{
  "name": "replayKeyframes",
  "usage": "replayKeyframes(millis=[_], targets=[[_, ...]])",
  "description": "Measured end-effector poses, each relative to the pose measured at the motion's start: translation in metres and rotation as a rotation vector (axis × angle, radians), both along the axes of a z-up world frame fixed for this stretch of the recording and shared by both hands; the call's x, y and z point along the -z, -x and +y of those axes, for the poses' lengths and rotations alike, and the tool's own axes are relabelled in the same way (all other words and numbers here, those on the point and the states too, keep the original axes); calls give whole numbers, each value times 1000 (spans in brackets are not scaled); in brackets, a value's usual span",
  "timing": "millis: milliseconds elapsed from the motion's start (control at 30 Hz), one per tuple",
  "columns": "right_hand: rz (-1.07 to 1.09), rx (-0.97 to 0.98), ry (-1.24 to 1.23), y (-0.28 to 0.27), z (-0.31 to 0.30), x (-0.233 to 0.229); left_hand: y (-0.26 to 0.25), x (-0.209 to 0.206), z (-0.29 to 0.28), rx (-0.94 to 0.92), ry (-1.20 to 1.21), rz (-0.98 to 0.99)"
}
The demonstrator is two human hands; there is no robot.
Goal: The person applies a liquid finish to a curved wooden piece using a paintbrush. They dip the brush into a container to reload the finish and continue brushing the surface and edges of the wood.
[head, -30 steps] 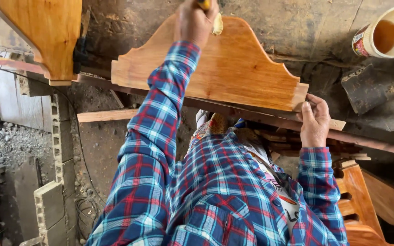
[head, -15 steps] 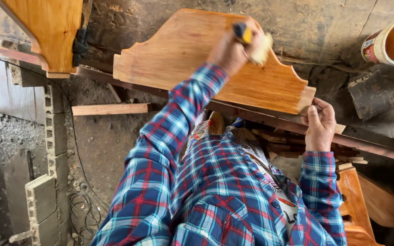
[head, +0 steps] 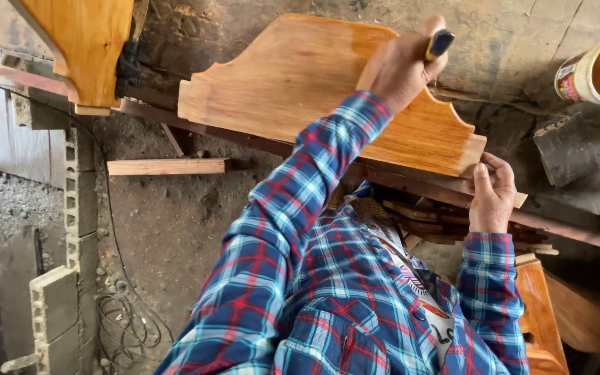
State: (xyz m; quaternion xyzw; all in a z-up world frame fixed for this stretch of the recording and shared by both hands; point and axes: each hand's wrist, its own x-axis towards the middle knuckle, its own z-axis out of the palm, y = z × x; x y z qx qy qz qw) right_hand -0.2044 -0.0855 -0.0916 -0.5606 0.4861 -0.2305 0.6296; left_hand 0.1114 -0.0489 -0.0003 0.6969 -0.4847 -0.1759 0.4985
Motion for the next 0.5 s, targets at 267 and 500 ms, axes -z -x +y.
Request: replayKeyframes(millis=[267,500], targets=[[34,21,-17,0,2,-1,-82,86,41,-610,-102,-116],[24,1,-9,-1,2,-5,-111,41,70,-632,31,-483]])
